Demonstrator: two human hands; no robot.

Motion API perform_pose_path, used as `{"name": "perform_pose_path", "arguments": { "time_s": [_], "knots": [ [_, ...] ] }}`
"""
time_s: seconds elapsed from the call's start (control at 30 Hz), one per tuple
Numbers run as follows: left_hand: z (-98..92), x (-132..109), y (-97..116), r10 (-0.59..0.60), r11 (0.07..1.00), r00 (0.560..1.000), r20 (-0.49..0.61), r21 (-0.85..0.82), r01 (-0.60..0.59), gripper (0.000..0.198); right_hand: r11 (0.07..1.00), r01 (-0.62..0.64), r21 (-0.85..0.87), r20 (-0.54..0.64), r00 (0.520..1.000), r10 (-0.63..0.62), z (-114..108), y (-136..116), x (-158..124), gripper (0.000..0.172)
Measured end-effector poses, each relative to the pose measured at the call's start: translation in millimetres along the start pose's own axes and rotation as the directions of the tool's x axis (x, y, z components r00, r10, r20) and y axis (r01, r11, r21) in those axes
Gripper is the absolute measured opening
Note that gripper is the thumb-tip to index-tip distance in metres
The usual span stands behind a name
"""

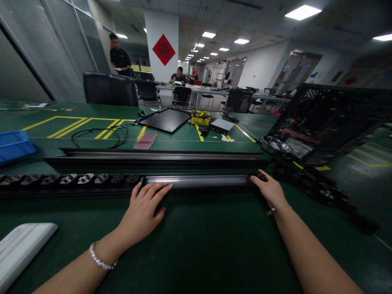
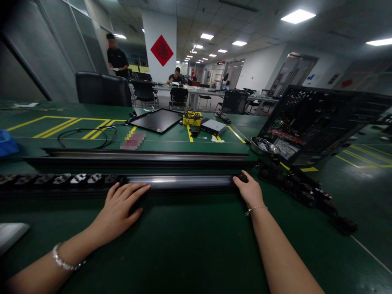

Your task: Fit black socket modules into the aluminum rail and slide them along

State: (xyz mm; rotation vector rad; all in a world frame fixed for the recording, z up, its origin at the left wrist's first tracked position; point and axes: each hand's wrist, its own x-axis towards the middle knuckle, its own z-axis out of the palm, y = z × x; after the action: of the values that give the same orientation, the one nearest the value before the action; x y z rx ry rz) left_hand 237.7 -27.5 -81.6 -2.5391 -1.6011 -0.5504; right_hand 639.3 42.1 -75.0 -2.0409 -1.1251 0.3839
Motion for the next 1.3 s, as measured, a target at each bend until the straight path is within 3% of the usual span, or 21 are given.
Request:
{"name": "perform_pose_path", "arguments": {
  "time_s": [0.7, 1.3],
  "knots": [
    [1.2, -0.2, -0.7, 0.007, 1.000, 1.000, -0.018, -0.014, -0.007, 0.063, 1.000, -0.016, -0.026, 0.004, 1.000, 0.016, -1.9, -6.9, -3.4, 0.058],
    [0.4, 0.3, 0.5, -0.005, 0.999, 1.000, 0.003, -0.043, 0.005, 0.062, 1.000, 0.004, -0.002, -0.056, 0.998, -0.004, 4.9, 9.9, 9.0, 0.057]
  ]
}}
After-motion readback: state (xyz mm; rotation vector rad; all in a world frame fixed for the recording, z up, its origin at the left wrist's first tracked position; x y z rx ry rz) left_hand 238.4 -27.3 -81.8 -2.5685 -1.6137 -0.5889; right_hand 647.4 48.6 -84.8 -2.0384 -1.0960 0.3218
